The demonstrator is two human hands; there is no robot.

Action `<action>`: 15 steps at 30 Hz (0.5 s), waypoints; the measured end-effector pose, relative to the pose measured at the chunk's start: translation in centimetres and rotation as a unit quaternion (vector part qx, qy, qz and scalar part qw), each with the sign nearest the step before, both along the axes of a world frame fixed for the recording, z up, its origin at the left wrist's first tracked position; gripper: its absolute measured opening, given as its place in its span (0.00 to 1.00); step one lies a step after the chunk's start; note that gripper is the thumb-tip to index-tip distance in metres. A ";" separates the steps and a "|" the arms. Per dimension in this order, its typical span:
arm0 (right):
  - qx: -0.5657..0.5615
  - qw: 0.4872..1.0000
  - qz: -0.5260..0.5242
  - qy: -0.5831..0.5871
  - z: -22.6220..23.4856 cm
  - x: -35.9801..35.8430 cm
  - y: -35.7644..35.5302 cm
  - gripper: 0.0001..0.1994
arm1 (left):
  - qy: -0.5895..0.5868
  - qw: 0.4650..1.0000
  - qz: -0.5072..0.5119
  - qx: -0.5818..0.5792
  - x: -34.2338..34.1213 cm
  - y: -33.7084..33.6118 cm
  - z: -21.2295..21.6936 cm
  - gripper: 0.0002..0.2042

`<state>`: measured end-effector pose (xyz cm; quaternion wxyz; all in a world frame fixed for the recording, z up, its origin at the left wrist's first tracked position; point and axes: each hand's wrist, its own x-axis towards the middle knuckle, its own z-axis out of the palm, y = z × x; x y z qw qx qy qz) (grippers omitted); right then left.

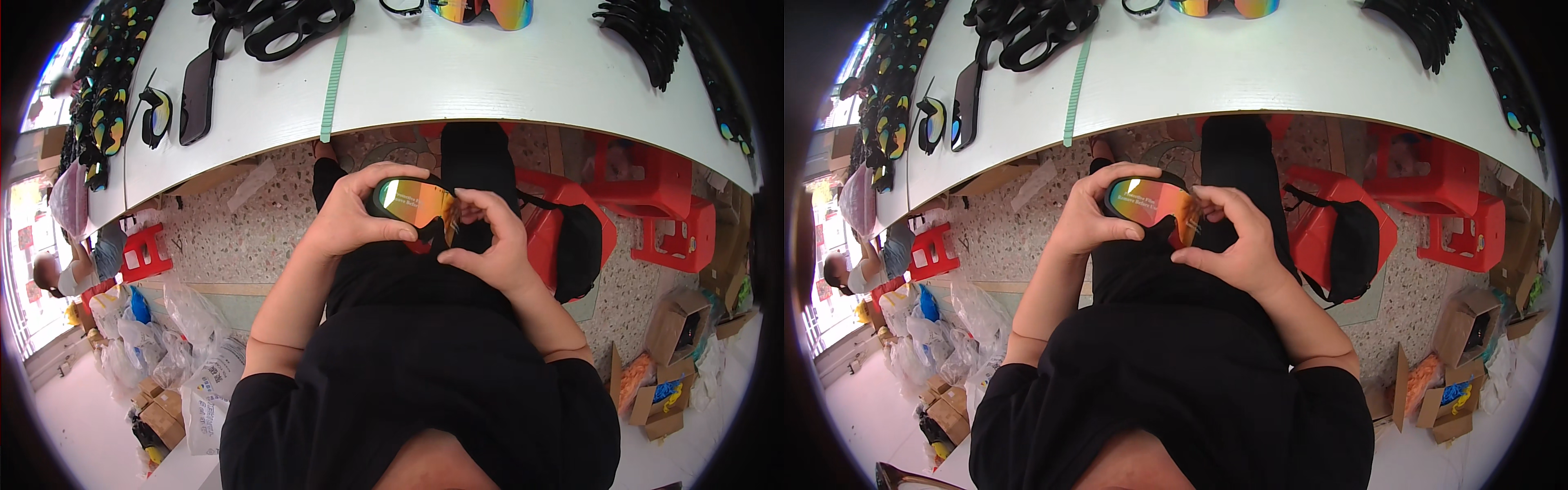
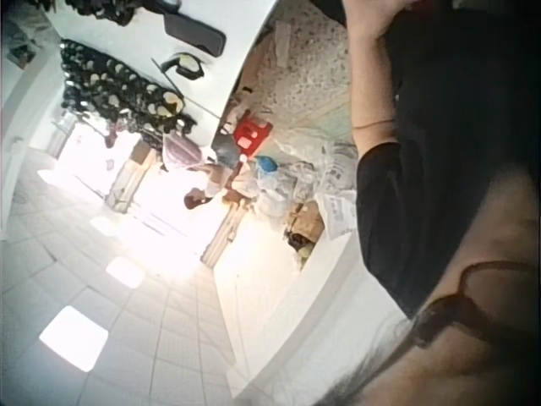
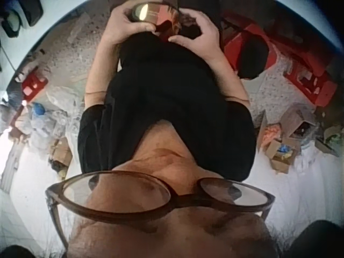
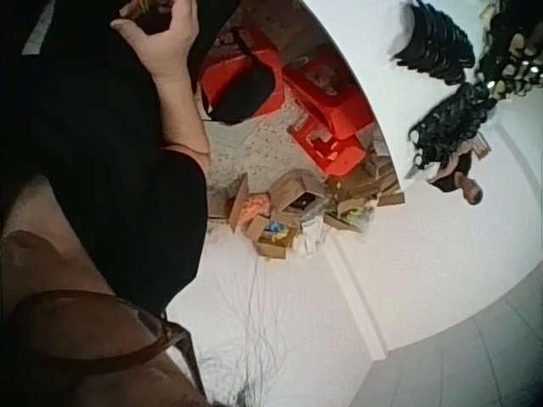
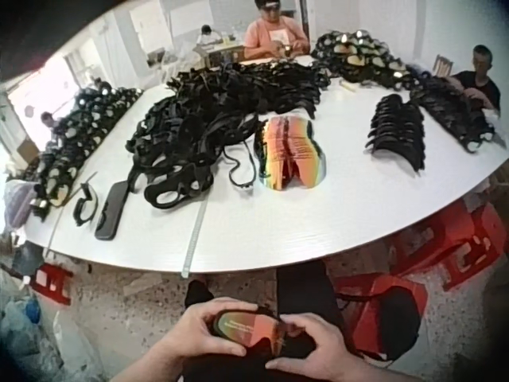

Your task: Assembling goggles by fitting colored lenses into black frames and peeling off protective films.

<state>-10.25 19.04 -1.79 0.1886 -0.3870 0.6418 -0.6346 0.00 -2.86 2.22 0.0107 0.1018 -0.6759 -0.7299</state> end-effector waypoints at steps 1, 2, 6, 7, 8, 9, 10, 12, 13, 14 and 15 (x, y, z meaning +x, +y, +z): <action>0.024 1.000 -0.011 0.011 -0.1 0.4 0.0 0.34 | 0.001 1.000 -0.001 -0.025 -0.1 0.1 0.0 0.34; 0.049 0.998 -0.023 0.022 -0.3 0.6 -0.1 0.34 | 0.002 0.999 -0.002 -0.050 -0.1 0.1 0.0 0.33; 0.000 0.999 -0.019 0.029 -1.3 0.5 -0.1 0.33 | -0.008 0.999 -0.001 -0.037 0.0 -0.1 -0.4 0.34; -0.007 1.000 -0.008 0.015 -1.5 0.6 -0.1 0.32 | -0.011 0.999 -0.010 -0.031 0.0 -0.3 -0.5 0.34; -0.013 1.000 0.004 0.001 -1.6 0.6 -0.1 0.31 | -0.013 0.999 -0.019 -0.024 0.1 -0.4 -0.6 0.35; -0.013 1.000 0.004 0.001 -1.7 0.6 -0.1 0.31 | -0.013 0.999 -0.019 -0.024 0.0 -0.4 -0.5 0.35; -0.012 1.000 0.000 -0.001 -1.8 0.7 -0.2 0.31 | -0.026 0.999 -0.027 -0.014 -0.1 -0.5 -0.3 0.35; -0.010 1.000 -0.004 -0.003 -1.8 0.9 -0.3 0.31 | -0.039 0.999 -0.035 -0.005 -0.1 -0.4 -0.1 0.35; -0.003 1.000 -0.011 0.006 -1.7 1.1 -0.3 0.31 | -0.033 0.998 -0.034 -0.034 0.0 -0.3 -0.1 0.35; 0.005 1.000 -0.017 0.016 -1.6 1.2 -0.4 0.31 | -0.026 0.997 -0.033 -0.062 0.0 -0.2 -0.1 0.34; 0.005 1.000 -0.019 0.016 -1.6 1.2 -0.4 0.31 | -0.026 0.997 -0.035 -0.062 0.0 -0.2 -0.1 0.34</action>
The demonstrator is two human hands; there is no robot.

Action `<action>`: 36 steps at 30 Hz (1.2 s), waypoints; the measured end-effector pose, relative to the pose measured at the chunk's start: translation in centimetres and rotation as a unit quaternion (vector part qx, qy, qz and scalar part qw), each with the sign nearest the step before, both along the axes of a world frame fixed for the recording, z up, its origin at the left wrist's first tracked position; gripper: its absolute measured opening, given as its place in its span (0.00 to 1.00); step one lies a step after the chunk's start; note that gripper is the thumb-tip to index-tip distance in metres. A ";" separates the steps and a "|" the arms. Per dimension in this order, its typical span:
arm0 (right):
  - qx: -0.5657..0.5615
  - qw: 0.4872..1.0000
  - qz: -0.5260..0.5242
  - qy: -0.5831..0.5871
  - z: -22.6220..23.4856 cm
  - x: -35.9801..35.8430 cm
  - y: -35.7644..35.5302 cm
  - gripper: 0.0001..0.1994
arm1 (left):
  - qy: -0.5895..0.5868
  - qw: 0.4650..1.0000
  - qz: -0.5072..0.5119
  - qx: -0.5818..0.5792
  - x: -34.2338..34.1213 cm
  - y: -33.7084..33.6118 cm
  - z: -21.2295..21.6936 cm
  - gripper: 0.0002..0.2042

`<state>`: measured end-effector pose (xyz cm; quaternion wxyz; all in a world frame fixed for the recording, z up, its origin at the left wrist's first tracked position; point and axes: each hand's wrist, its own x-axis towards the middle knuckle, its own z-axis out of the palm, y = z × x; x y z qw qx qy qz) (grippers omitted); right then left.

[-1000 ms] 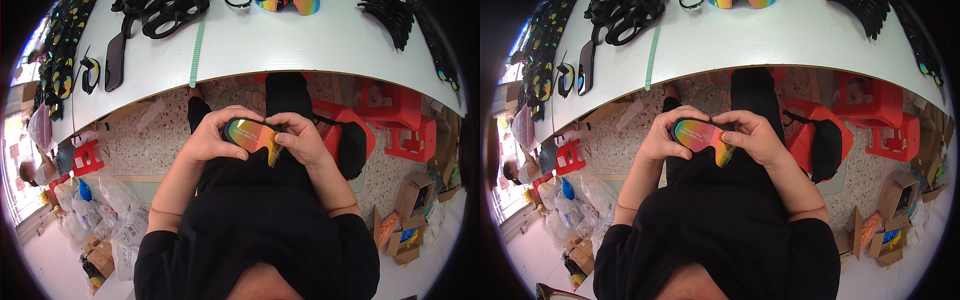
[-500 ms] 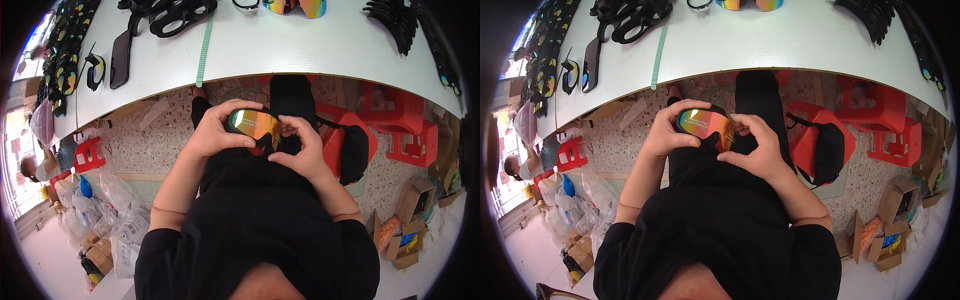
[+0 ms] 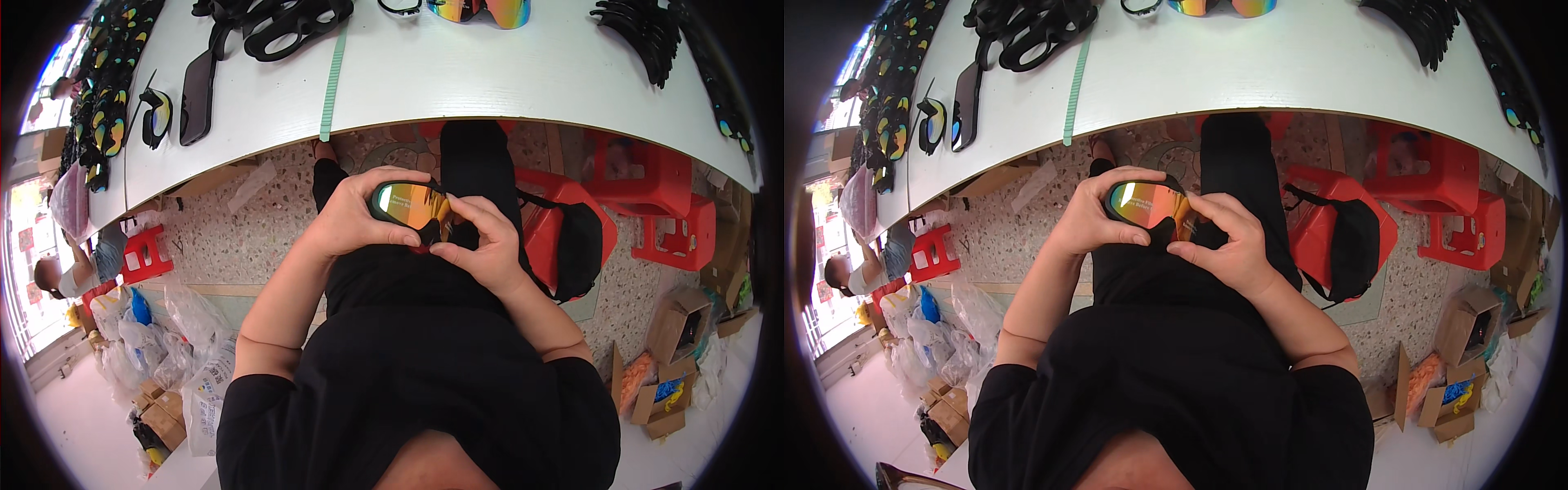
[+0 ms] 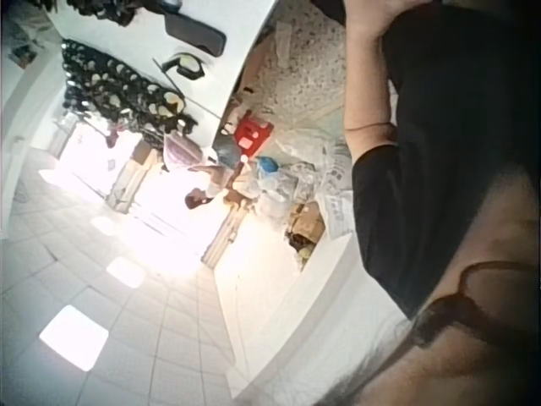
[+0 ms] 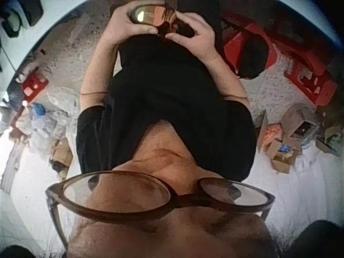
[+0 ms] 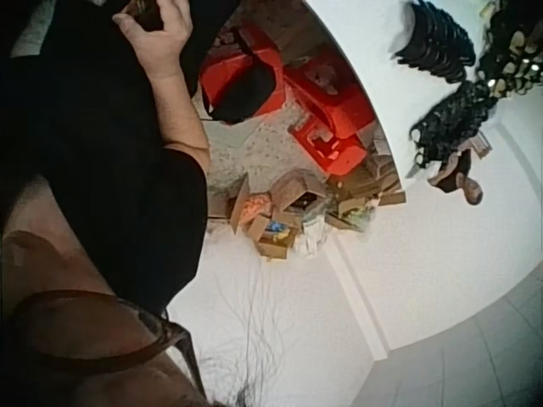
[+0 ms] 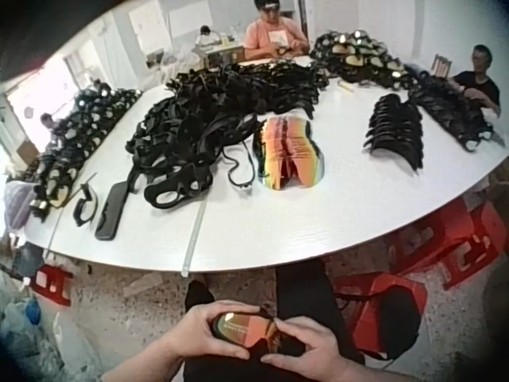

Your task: Assembling goggles by fitting colored lenses into black frames and peeling off protective films.

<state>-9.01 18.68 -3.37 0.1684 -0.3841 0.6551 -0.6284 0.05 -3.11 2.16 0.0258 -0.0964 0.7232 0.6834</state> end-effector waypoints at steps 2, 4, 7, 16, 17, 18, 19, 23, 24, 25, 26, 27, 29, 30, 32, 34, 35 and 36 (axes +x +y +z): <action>0.002 1.000 -0.003 0.010 0.1 0.1 0.0 0.31 | 0.009 0.999 -0.011 -0.031 0.0 -0.1 0.0 0.33; 0.013 1.000 0.014 0.014 0.9 -0.5 0.2 0.30 | 0.018 1.000 -0.005 -0.020 0.2 -0.1 -0.6 0.33; -0.002 0.997 0.020 0.079 1.6 -2.5 0.6 0.23 | 0.035 0.999 0.000 0.024 0.2 0.1 -0.9 0.32; -0.104 0.876 0.152 -0.446 1.1 -2.3 -0.6 0.18 | 0.062 0.993 -0.023 0.095 -0.4 0.7 -0.5 0.31; -0.103 0.864 0.163 -0.465 0.9 -2.6 -0.5 0.16 | 0.060 0.993 -0.026 0.095 -0.4 0.7 -0.4 0.31; -0.103 0.852 0.174 -0.484 0.7 -2.7 -0.4 0.15 | 0.059 0.993 -0.026 0.095 -0.4 0.6 -0.5 0.31; -0.103 0.851 0.174 -0.484 0.6 -2.7 -0.5 0.15 | 0.055 0.994 -0.026 0.093 -0.4 0.6 -0.5 0.31; -0.099 0.887 0.129 -0.432 0.5 -2.6 -0.8 0.07 | 0.047 0.995 -0.016 0.092 -0.4 0.7 -0.6 0.31; -0.105 0.902 0.113 -0.404 0.5 -2.6 -0.9 0.06 | 0.048 0.995 -0.015 0.091 -0.3 0.7 -0.7 0.31; -0.105 0.902 0.114 -0.404 0.5 -2.6 -0.9 0.06 | 0.037 0.993 -0.005 0.113 -0.3 0.8 -0.8 0.31; -0.100 0.918 0.104 -0.369 0.4 -2.5 -0.9 0.06 | 0.025 0.991 0.006 0.135 -0.2 0.8 -0.8 0.31; -0.095 0.933 0.094 -0.333 0.4 -2.4 -0.9 0.06 | 0.026 0.990 0.006 0.136 0.0 1.0 -0.8 0.31; -0.085 0.951 0.089 -0.285 0.5 -2.3 -0.8 0.07 | 0.001 0.976 0.055 0.211 0.2 1.4 -0.7 0.32; -0.078 0.965 0.083 -0.237 0.6 -2.3 -0.8 0.07 | 0.000 0.976 0.056 0.211 0.3 1.4 -0.7 0.32; -0.065 0.985 0.061 -0.150 1.0 -2.2 -1.0 0.08 | -0.027 0.960 0.078 0.269 0.3 1.5 -0.5 0.33; -0.051 0.996 0.041 -0.062 1.8 -2.4 -1.1 0.09 | -0.019 0.962 0.102 0.252 0.4 1.6 -0.4 0.32; -0.035 0.998 0.049 0.005 2.4 -2.6 -1.2 0.16 | -0.012 0.964 0.124 0.236 0.4 1.6 -0.4 0.32; -0.019 0.996 0.056 0.073 2.8 -2.7 -1.2 0.25 | -0.017 0.963 0.123 0.239 0.5 1.3 -0.7 0.31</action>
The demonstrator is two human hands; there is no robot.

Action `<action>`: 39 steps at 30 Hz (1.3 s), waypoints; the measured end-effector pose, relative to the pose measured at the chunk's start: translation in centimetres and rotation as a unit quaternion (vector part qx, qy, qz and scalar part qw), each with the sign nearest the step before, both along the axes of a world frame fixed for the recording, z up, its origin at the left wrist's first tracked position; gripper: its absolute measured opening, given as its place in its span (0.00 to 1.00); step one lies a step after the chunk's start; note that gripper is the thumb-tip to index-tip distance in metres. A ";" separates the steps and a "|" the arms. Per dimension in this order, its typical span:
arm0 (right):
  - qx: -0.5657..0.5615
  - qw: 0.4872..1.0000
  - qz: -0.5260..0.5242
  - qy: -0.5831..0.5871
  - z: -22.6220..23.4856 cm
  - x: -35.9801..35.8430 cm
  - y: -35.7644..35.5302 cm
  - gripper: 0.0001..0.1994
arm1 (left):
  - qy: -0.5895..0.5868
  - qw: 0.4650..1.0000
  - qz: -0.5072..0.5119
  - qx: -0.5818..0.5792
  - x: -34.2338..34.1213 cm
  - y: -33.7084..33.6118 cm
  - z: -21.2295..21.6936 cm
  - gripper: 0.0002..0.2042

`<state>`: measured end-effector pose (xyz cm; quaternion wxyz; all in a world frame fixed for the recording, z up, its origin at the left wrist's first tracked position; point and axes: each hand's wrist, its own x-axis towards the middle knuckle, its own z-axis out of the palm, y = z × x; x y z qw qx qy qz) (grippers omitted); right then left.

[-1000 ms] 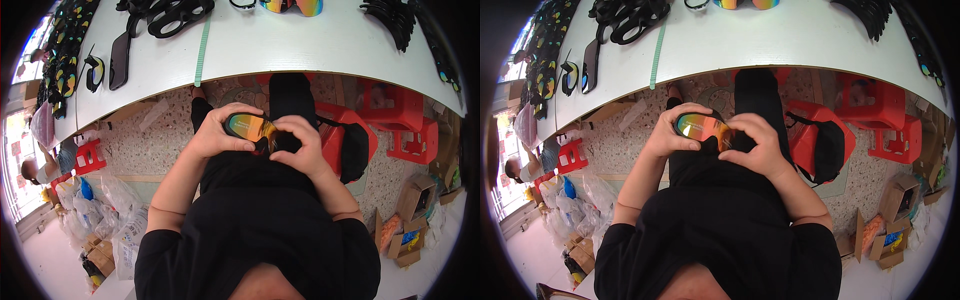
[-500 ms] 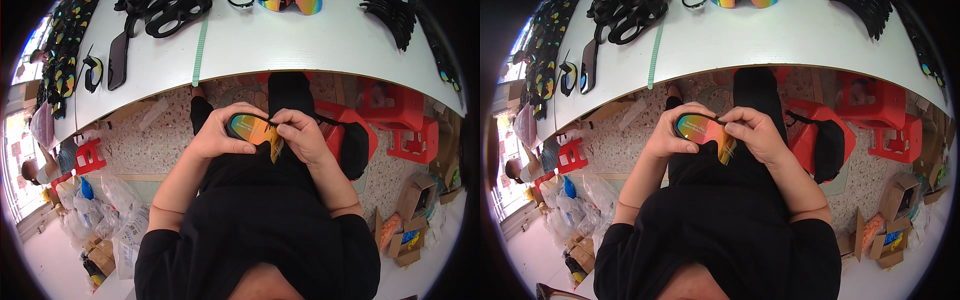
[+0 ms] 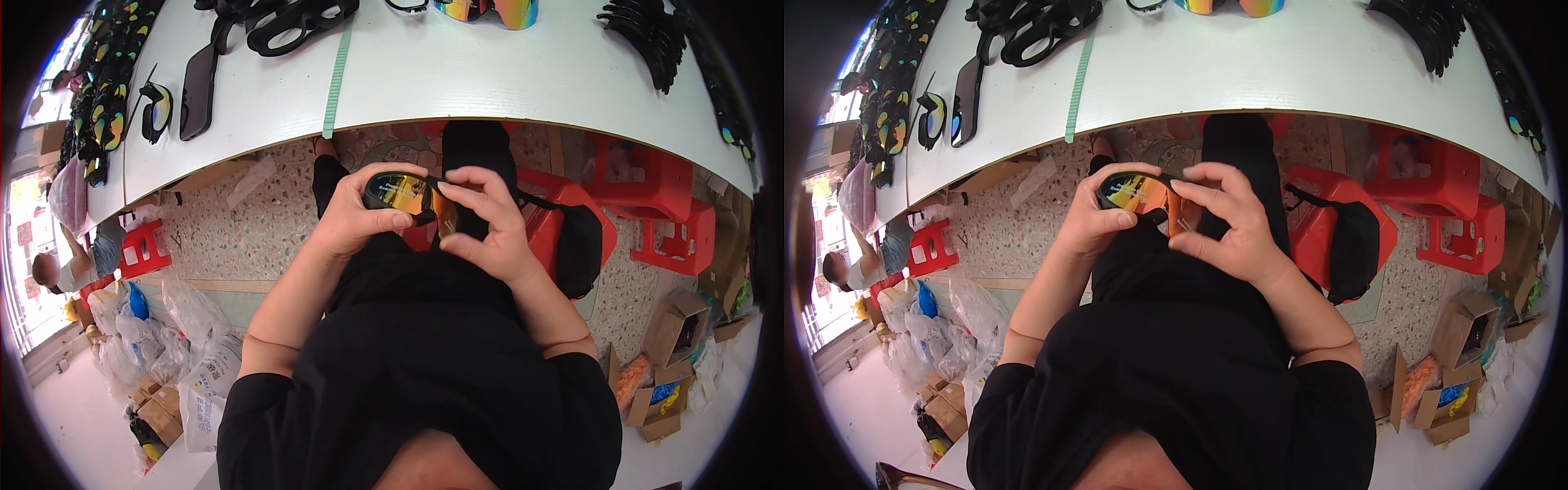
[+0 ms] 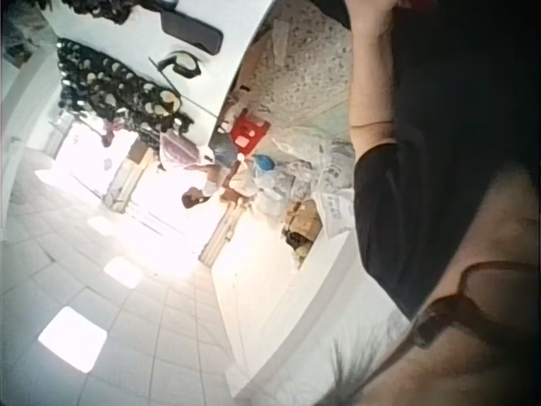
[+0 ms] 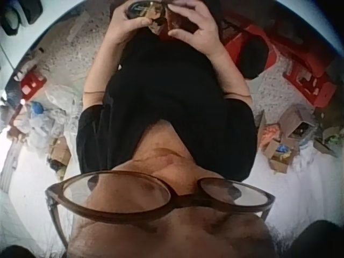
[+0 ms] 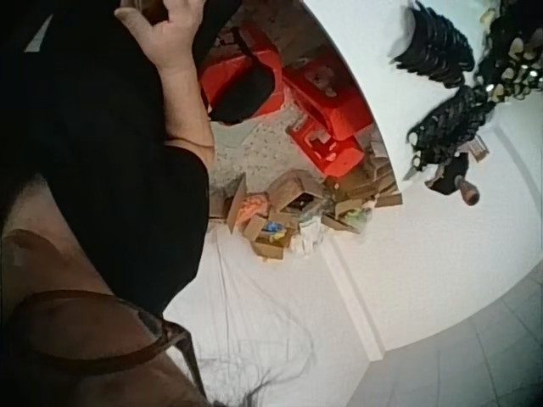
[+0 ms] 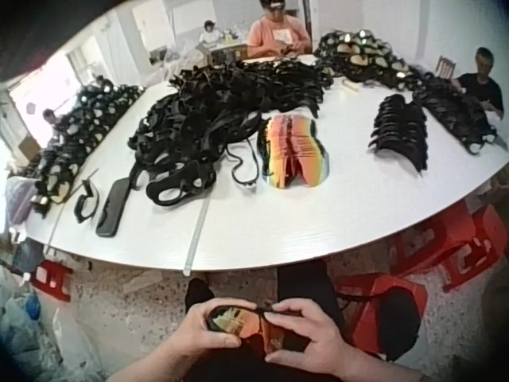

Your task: Assembling goggles by fitting colored lenses into black frames and peeling off protective films.

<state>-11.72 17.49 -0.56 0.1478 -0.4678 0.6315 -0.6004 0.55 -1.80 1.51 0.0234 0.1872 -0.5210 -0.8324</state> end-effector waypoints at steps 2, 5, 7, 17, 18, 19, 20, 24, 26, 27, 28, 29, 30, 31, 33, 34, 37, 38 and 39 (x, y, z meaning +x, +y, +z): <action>-0.003 1.000 0.012 -0.023 -0.1 0.2 0.1 0.31 | 0.009 0.999 -0.005 -0.033 0.0 -0.2 -0.1 0.31; 0.045 0.996 -0.003 0.082 0.1 -0.1 0.4 0.32 | 0.015 0.997 -0.011 -0.075 0.1 -0.2 -0.5 0.31; 0.008 0.990 -0.010 0.143 -0.2 -0.5 0.2 0.31 | 0.013 0.996 -0.014 -0.083 0.2 -0.3 -0.6 0.30; -0.013 1.000 -0.018 0.010 -0.9 0.2 -0.1 0.24 | 0.037 0.963 -0.084 -0.255 -0.2 -1.5 0.1 0.29; -0.012 0.999 -0.024 0.018 -1.0 0.3 -0.1 0.24 | 0.055 0.941 -0.095 -0.320 -0.3 -1.9 0.1 0.29; -0.011 0.999 -0.030 0.025 -1.1 0.3 -0.2 0.25 | 0.056 0.941 -0.096 -0.320 -0.4 -2.2 0.2 0.29; -0.011 0.999 -0.031 0.025 -1.0 0.4 -0.2 0.25 | 0.065 0.923 -0.103 -0.364 -0.5 -2.5 0.5 0.28; 0.006 1.000 -0.020 0.019 -0.7 0.2 -0.1 0.25 | 0.090 0.790 -0.156 -0.586 -1.4 -3.0 3.8 0.26; 0.012 0.999 -0.014 0.036 -0.3 0.0 0.0 0.25 | 0.125 0.744 -0.174 -0.632 -2.1 -2.8 4.6 0.24; 0.003 0.998 -0.021 0.052 0.1 0.0 -0.2 0.25 | 0.131 0.720 -0.195 -0.654 -2.3 -2.5 5.0 0.24; -0.005 0.997 -0.027 0.067 0.3 -0.1 -0.3 0.25 | 0.136 0.694 -0.215 -0.674 -2.5 -2.1 5.2 0.25; -0.006 0.997 -0.027 0.067 0.2 -0.1 -0.2 0.25 | 0.149 0.680 -0.225 -0.682 -2.8 -1.8 4.9 0.25; -0.002 0.999 -0.007 0.047 0.0 -0.3 0.0 0.25 | 0.150 0.679 -0.225 -0.682 -2.8 -1.6 4.7 0.25; 0.002 1.000 0.013 0.028 -0.2 -0.5 0.3 0.25 | 0.159 0.681 -0.216 -0.681 -2.8 -1.4 4.4 0.23; -0.012 0.997 0.058 -0.056 -1.1 -1.6 0.8 0.25 | 0.188 0.698 -0.193 -0.663 -2.5 -1.2 3.6 0.22; -0.026 0.984 0.104 -0.140 -1.7 -2.0 0.9 0.26 | 0.190 0.699 -0.195 -0.662 -2.4 -1.1 3.2 0.22; -0.028 0.908 0.167 -0.383 -2.8 -1.9 0.8 0.28 | 0.188 0.739 -0.162 -0.626 -2.2 -0.7 2.5 0.21; -0.020 0.851 0.206 -0.483 -2.9 -1.9 0.7 0.29 | 0.177 0.747 -0.163 -0.619 -2.1 -0.5 2.3 0.20; -0.034 0.836 0.221 -0.502 -2.9 -1.8 0.6 0.28 | 0.165 0.755 -0.163 -0.613 -2.0 -0.4 2.3 0.19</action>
